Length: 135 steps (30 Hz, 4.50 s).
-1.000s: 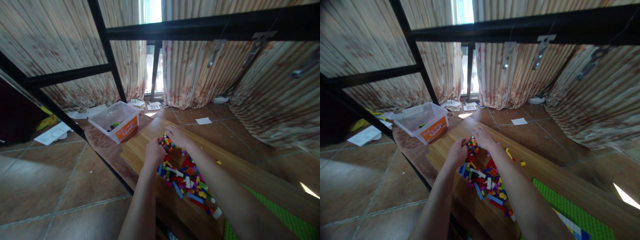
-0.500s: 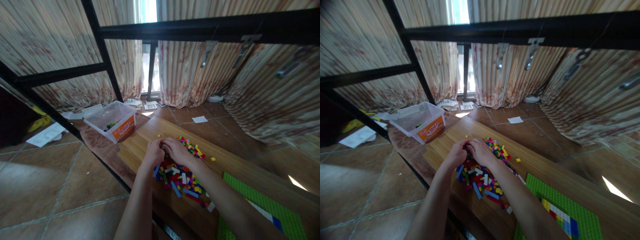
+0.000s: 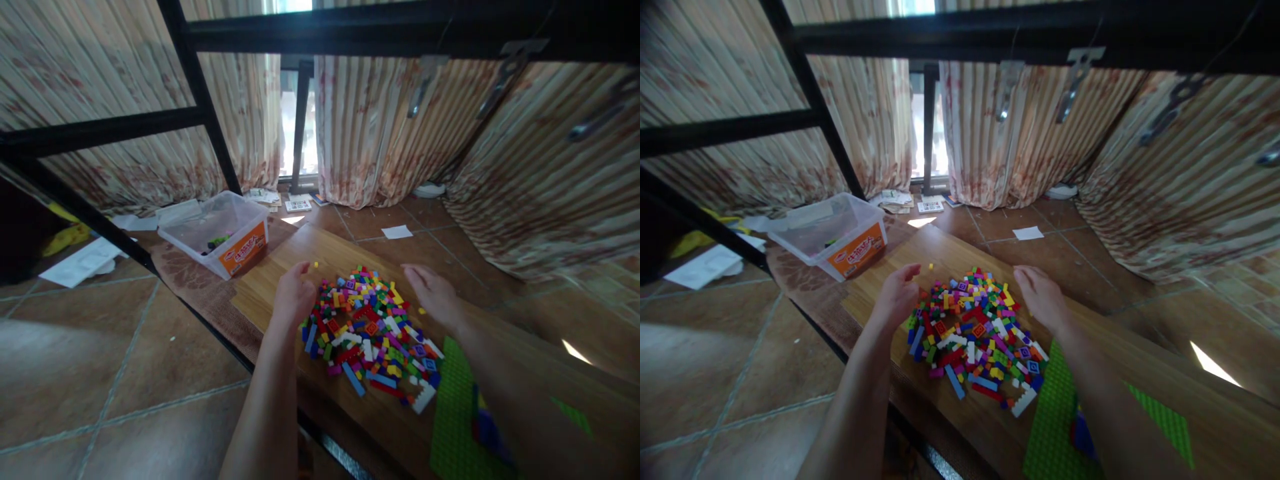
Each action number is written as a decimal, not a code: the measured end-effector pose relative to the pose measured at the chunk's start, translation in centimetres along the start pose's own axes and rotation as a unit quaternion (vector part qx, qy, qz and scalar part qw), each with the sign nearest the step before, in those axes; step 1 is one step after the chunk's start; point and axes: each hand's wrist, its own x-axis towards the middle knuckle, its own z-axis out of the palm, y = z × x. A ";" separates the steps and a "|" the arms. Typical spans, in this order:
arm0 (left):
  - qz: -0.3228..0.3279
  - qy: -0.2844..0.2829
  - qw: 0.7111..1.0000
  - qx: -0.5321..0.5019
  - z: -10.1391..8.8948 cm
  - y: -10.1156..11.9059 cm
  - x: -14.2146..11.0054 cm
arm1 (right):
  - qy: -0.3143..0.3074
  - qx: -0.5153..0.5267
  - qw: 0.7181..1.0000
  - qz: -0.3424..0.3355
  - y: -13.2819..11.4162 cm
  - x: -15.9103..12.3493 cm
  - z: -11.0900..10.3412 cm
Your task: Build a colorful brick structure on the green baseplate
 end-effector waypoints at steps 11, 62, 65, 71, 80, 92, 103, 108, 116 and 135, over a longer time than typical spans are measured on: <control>-0.003 -0.024 1.000 0.020 0.2 -0.2 0.0 | -0.074 0.167 0.983 -0.006 -3.6 -3.4 1.3; 0.034 -0.025 0.999 -0.022 0.5 0.7 -0.3 | -0.088 -0.073 0.985 0.127 -4.0 -1.5 1.4; 0.031 -0.025 0.999 -0.035 0.4 0.9 -0.3 | -0.066 -0.016 0.989 0.135 -4.1 -1.6 1.6; 0.069 -0.058 0.989 -0.121 0.7 1.9 -1.2 | 0.000 0.183 0.970 0.159 -6.0 -3.0 -0.4; 0.122 -0.312 0.875 -0.351 6.3 7.4 -7.9 | 0.099 0.425 0.877 0.202 -8.6 -11.4 -3.6; 0.019 -0.391 0.840 -0.375 8.9 8.2 -12.0 | 0.124 0.581 0.758 0.270 -7.3 -15.8 -4.3; 0.075 -0.323 0.915 -0.229 8.1 7.2 -9.6 | 0.147 0.361 0.891 0.231 -5.5 -15.9 -1.5; 0.212 -0.210 0.954 -0.024 6.7 6.0 -7.7 | 0.118 0.129 0.974 0.144 -5.5 -16.1 -0.6; 0.199 -0.227 0.953 -0.018 6.5 5.1 -7.1 | 0.107 0.093 0.982 0.128 -5.2 -16.1 0.0; 0.108 -0.386 0.878 -0.262 7.1 6.4 -8.5 | 0.125 0.242 0.958 0.091 -7.2 -16.5 -1.1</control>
